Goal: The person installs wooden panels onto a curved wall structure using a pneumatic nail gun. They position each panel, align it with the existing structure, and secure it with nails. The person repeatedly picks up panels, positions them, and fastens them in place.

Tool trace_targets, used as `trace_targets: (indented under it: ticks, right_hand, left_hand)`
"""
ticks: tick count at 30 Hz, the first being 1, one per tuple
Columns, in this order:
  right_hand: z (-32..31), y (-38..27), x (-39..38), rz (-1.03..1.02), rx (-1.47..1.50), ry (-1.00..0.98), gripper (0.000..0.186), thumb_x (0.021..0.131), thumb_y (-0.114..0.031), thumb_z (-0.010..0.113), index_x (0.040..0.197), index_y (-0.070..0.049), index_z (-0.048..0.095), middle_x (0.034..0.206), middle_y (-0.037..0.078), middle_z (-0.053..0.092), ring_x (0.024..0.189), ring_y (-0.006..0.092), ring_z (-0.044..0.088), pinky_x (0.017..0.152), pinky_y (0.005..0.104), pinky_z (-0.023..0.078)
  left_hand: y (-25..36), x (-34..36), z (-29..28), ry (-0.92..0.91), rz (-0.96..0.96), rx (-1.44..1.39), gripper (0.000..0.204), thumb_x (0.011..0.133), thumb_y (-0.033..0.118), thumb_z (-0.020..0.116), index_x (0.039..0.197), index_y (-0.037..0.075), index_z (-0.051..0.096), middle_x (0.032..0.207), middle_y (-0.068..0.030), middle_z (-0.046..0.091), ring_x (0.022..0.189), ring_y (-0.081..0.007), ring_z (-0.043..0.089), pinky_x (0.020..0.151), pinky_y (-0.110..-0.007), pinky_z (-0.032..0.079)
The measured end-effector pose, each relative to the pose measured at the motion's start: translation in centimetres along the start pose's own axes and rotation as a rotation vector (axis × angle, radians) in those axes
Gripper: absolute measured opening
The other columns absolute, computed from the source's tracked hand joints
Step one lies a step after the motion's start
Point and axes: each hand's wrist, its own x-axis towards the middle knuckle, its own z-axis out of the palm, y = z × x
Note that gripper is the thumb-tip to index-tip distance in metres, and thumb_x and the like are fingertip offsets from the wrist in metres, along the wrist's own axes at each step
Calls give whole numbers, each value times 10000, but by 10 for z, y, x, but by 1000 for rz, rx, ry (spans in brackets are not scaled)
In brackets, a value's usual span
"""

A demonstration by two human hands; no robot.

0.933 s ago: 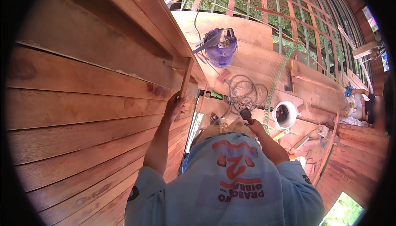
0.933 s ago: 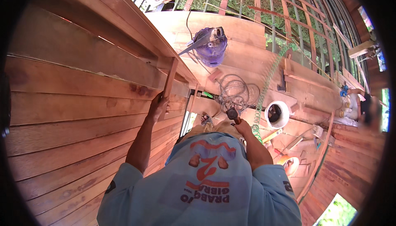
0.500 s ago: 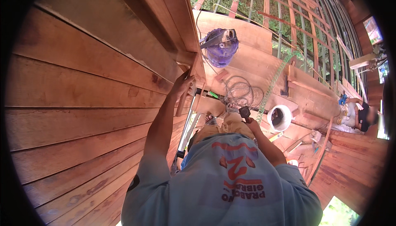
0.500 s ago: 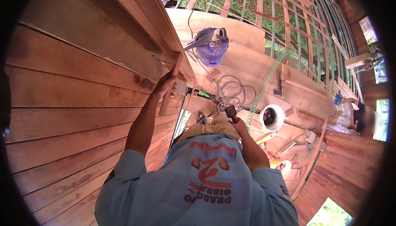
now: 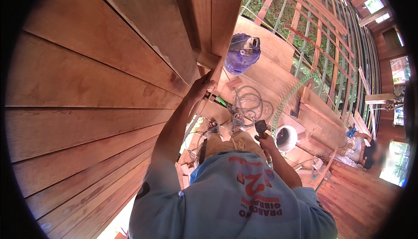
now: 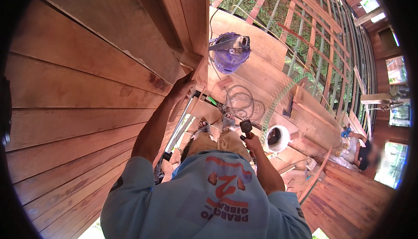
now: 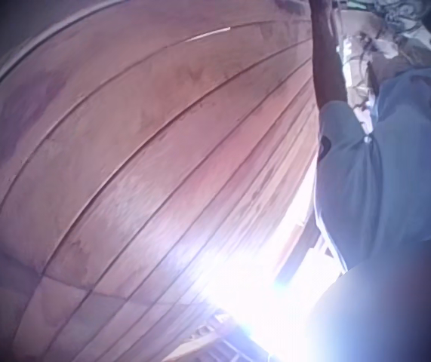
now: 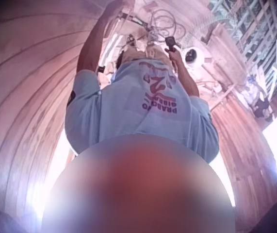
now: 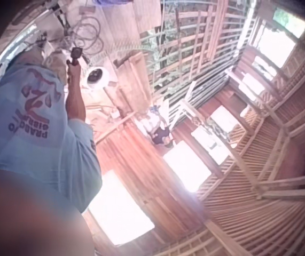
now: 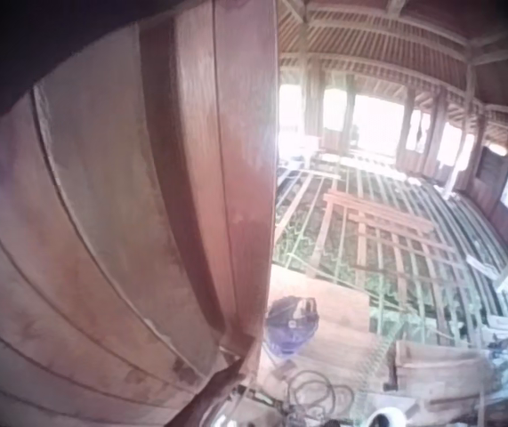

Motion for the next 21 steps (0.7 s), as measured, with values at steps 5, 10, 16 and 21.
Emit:
trace_targets:
  ticks: [5,10,16,21]
  right_hand:
    - [14,-46,2,-384,322,107,335,777,-32,565,1105,-2,621,695,55,604,526,141,552,492,317,462]
    - [13,-121,-11,-493,534,-34,93,870,-113,585,837,-28,572,627,20,541,507,141,535,472,309,434]
    - [27,-201,-41,-562,952,-311,145,921,-149,614,813,-75,552,628,12,524,526,126,517,508,307,447]
    - [34,-222,-44,-617,1057,-476,510,960,-156,548,1448,-21,481,690,-7,486,572,104,470,568,277,447]
  left_hand:
    - [15,-8,-4,-22,-56,7,674,931,370,622,1561,261,410,940,7,581,650,-82,549,500,-254,502]
    - [16,-6,-5,-38,-16,3,675,941,383,611,1569,267,395,919,11,565,643,-80,545,513,-249,502]
    - [9,-1,-5,-43,-35,-16,681,937,385,617,1569,256,398,921,17,564,647,-82,536,526,-255,497]
    - [3,5,-5,-51,-23,9,685,938,457,599,1572,328,374,1136,-40,658,707,-110,520,525,-260,495]
